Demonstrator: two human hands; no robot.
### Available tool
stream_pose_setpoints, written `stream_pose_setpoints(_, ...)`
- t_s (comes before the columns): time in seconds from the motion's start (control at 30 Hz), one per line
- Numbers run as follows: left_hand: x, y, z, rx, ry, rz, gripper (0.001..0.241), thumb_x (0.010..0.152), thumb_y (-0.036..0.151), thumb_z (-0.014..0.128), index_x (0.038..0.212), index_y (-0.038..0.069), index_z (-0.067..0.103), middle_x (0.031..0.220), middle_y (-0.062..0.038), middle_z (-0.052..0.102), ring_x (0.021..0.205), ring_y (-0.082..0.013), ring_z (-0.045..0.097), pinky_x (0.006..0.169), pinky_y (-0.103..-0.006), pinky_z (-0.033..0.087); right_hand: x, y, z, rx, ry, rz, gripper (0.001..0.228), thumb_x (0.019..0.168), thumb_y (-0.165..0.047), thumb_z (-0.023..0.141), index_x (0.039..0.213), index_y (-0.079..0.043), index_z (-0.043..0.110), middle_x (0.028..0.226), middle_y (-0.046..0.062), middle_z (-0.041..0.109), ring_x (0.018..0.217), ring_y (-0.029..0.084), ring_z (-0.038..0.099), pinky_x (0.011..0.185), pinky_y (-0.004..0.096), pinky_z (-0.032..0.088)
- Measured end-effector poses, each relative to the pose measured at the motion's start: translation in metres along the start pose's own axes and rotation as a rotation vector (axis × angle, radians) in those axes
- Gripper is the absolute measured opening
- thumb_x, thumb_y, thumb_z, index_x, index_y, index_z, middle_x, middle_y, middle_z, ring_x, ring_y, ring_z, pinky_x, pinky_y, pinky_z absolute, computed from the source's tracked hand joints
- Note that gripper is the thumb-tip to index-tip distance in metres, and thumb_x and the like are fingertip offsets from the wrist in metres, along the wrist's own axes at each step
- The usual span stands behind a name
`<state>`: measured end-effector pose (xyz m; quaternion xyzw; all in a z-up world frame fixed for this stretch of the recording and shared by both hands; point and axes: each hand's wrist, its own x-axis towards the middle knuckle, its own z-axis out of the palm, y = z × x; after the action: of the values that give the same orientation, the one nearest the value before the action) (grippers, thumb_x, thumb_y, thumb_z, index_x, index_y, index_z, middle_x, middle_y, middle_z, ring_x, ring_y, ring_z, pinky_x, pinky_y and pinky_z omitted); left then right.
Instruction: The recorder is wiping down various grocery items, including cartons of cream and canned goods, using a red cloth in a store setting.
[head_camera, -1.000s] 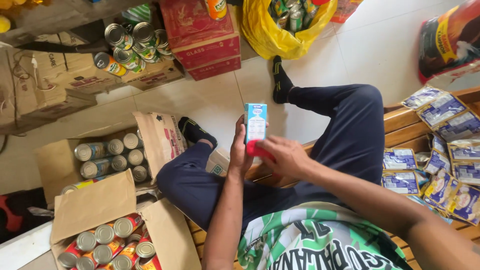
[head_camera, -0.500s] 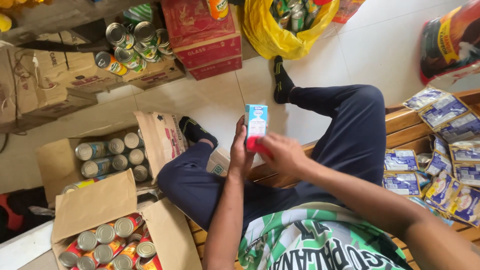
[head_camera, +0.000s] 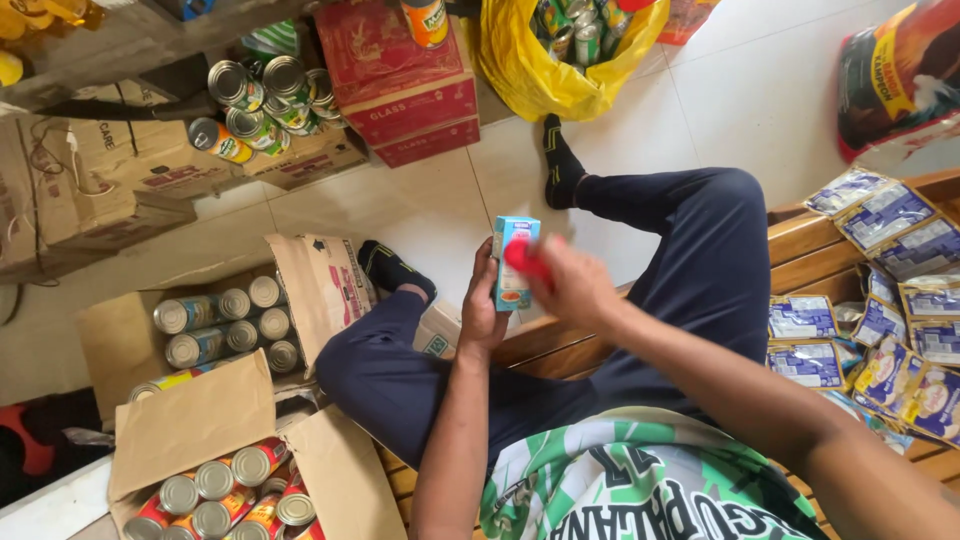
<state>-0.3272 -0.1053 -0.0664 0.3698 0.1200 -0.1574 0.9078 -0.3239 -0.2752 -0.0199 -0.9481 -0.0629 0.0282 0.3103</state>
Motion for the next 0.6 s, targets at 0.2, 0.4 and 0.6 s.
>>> stream_pose_setpoints(0.2,-0.003,0.009,0.004,0.083,0.038,0.064,0.046,0.102,0.034,0.052,0.145,0.017,0.047,0.115,-0.009,0.068,0.095,-0.0143,0.066,0.084,-0.0283,0.057,-0.030,-0.027,-0.006,0.124,-0.321,-0.137,0.042,0.080,-0.028,0.075,0.117,-0.024,0.055,0.093,0.008,0.071,0.086,0.039,0.074,0.073,0.051,0.058)
stream_pose_setpoints(0.4,-0.008,0.013,0.019,0.003,0.024,0.032,0.047,0.101,0.034,0.055,0.145,0.019,0.048,0.112,-0.010,0.071,0.094,-0.0166,0.070,0.083,-0.0323,0.058,0.029,-0.007,-0.036,0.348,-0.241,0.213,0.029,0.089,-0.031,0.069,0.113,-0.019,0.060,0.090,0.020,0.071,0.091,0.046,0.070,0.079,0.056,0.052)
stream_pose_setpoints(0.6,-0.001,0.000,0.006,0.026,-0.016,0.014,0.052,0.097,0.037,0.059,0.144,0.019,0.047,0.110,-0.010,0.071,0.093,-0.0162,0.070,0.080,-0.0318,0.057,0.019,-0.008,-0.030,0.400,-0.053,0.209,0.027,0.089,-0.026,0.072,0.114,-0.024,0.062,0.091,0.012,0.073,0.089,0.035,0.073,0.077,0.046,0.056)
